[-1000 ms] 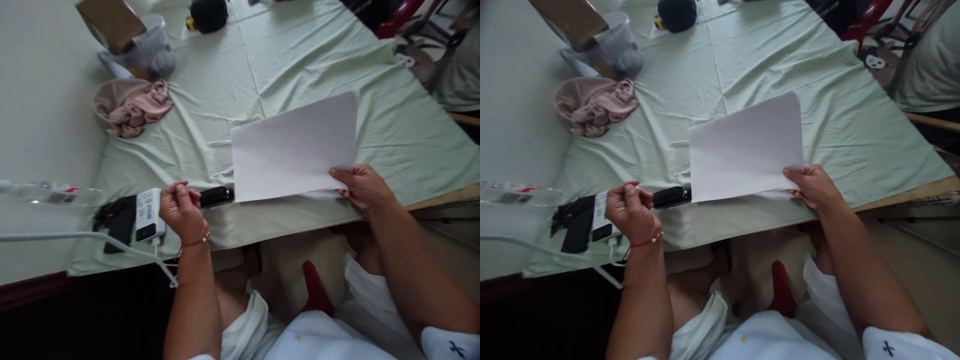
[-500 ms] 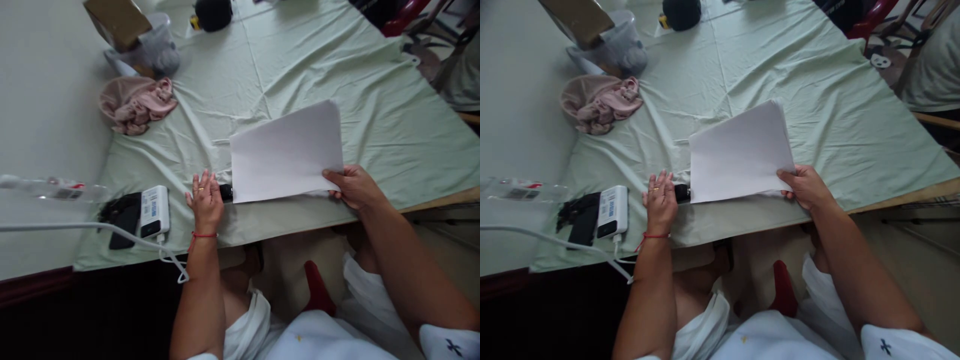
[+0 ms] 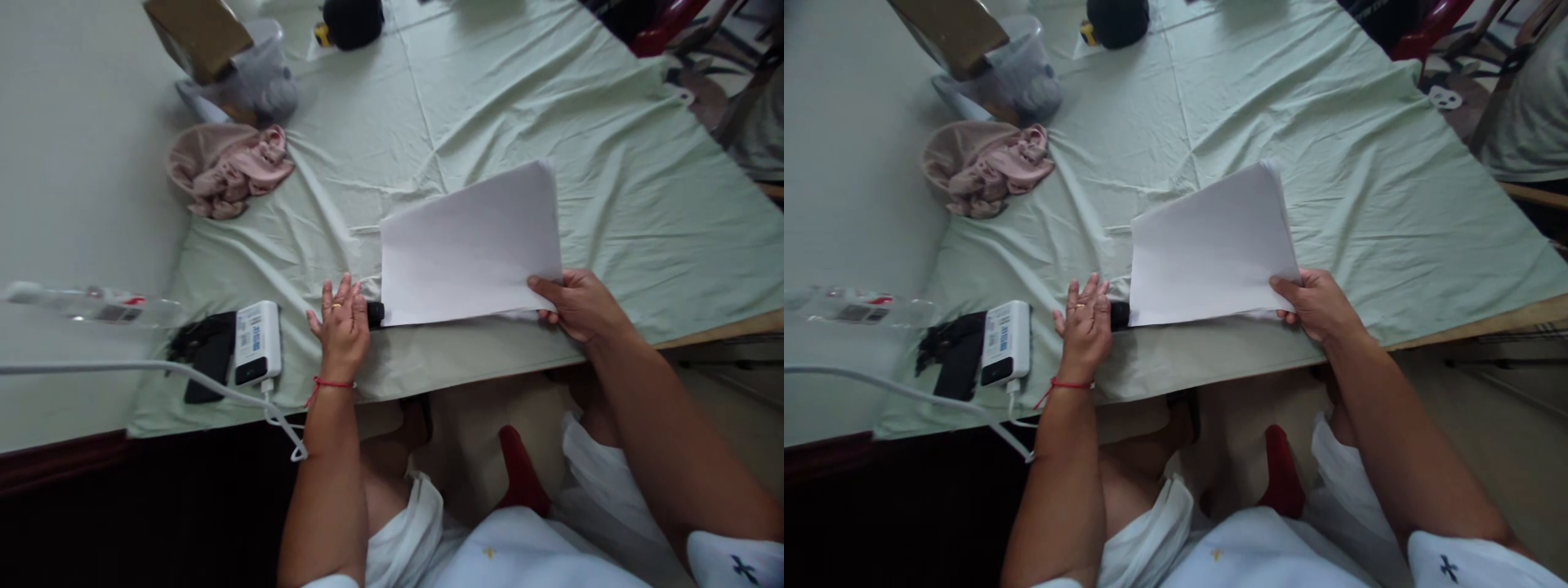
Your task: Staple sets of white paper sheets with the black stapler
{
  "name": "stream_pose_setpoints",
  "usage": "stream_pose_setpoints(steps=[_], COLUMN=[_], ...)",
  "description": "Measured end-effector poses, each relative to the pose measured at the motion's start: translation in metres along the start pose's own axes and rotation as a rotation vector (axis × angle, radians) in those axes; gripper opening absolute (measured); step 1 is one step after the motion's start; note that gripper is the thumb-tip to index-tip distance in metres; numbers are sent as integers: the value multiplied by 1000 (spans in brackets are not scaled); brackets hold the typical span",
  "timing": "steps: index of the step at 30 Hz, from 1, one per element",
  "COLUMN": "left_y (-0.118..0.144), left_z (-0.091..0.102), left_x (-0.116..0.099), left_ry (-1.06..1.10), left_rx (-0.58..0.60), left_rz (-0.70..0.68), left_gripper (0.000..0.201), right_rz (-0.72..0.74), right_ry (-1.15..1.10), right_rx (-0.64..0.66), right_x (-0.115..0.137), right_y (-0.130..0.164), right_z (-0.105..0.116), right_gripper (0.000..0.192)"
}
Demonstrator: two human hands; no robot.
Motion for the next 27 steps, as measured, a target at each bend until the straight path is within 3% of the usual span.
stream_pose_setpoints(steps=[9,15,18,22,25,27], left_y=[6,3,-2,-2,10,20], left_z=[-1,-1,9,38,59,62], left_x=[-16,-10,5,15,-8,-30], left_ry=[-131,-89,-75,-34,108,247], left_rx=[25,-10,-97,-294,-487,-548], left_rz=[-26,-13,34,101,-3,-91], left_gripper=[48,44,40,39,34,31], right_rz=[64,171,264,331,318,294], right_ry=[6,61,137,103,-40,-123], right_rx=[49,39,-19,-92,-129,-147], right_x=[-1,4,11,21,26,29], right_y=[-7,-3,1,3,2,1], right_z=[1,2,12,32,49,59], right_gripper=[37,26,21,15,20,26])
Point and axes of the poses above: each hand's wrist, its own y-axis away from the middle knuckle, its own z-axis out of the back of the hand, x = y × z, the point moved 10 cm from there along -y, towards the middle knuckle, and after that the axes turned 5 degrees about -y, right-handed, at the moved point
